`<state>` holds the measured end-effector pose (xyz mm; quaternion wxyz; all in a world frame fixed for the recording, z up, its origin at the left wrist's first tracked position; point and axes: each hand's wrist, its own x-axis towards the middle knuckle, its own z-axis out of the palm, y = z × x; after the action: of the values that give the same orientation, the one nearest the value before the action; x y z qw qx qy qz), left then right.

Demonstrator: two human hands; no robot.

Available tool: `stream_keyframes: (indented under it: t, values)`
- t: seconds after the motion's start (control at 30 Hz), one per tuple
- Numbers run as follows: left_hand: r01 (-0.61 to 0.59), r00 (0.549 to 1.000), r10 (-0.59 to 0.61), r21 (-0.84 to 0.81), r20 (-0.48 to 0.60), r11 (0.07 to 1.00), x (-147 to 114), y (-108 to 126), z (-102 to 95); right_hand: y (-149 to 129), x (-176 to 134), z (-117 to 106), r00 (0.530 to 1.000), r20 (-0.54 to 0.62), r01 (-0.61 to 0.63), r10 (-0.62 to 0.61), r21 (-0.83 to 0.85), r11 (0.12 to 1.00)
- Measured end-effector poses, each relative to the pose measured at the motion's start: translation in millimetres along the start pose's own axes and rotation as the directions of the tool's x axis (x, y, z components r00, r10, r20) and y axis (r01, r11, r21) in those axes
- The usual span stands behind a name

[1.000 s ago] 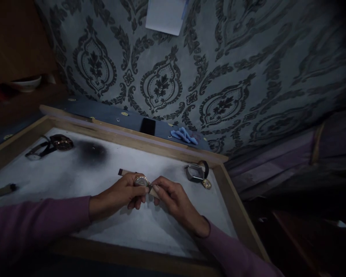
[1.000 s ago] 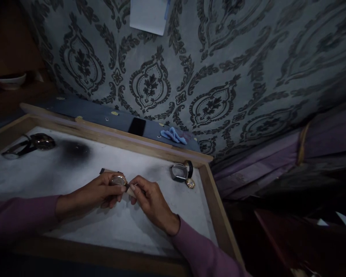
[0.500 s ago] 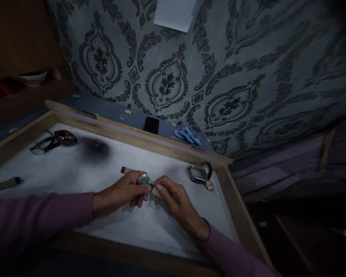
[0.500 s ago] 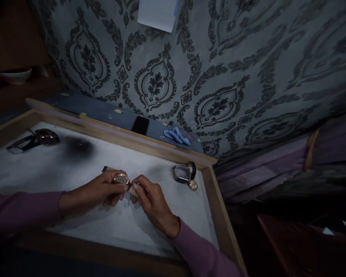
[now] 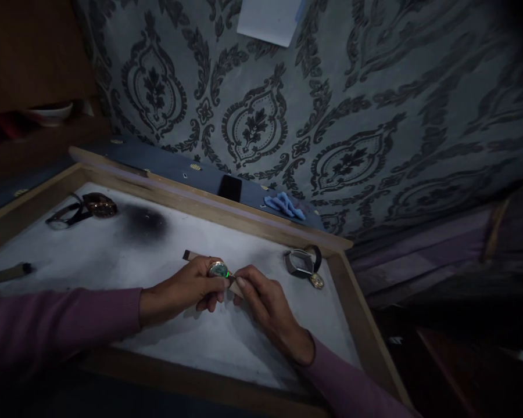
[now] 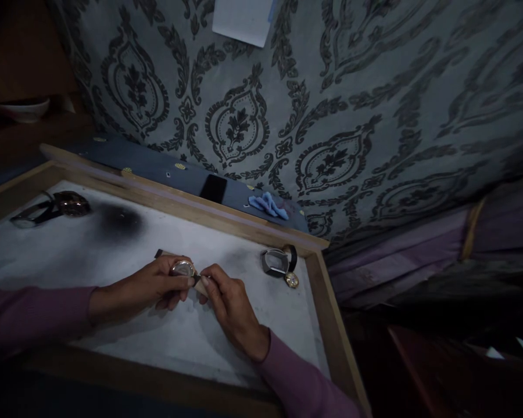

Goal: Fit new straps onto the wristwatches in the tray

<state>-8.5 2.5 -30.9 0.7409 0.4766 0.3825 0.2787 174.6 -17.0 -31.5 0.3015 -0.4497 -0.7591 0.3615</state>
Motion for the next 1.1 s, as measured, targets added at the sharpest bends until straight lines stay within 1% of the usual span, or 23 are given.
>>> stream_keyframes:
  t: [0.3, 0.6, 0.83, 0.97, 1.1]
  values:
    - [-0.001, 1.0, 0.001, 0.013, 0.011, 1.0, -0.6, -2.0, -1.5, 1.4, 0.4, 0.5, 1.0, 0.0, -0.006, 0.006, -0.013, 1.0]
    - [0.017, 1.0, -0.017, -0.002, 0.006, 1.0, -0.8, 0.5, 0.6, -4.2, 2.0, 0.2, 1.0, 0.007, -0.011, 0.011, 0.039, 0.999]
    - [0.017, 1.0, -0.017, 0.017, 0.004, 1.0, -1.0, -2.1, 0.2, -6.3, 2.1, 0.5, 0.999, 0.016, -0.036, 0.035, 0.047, 0.998]
    - [0.029, 1.0, -0.029, 0.013, 0.002, 1.0, -2.1, -4.5, -0.1, -5.7, 1.0, 0.9, 0.998, 0.039, -0.05, 0.048, 0.055, 0.997]
    - [0.008, 1.0, -0.008, 0.012, 0.009, 1.0, -2.8, -5.9, -0.4, -5.8, 0.4, 0.8, 0.998, 0.046, -0.048, 0.045, 0.054, 0.997]
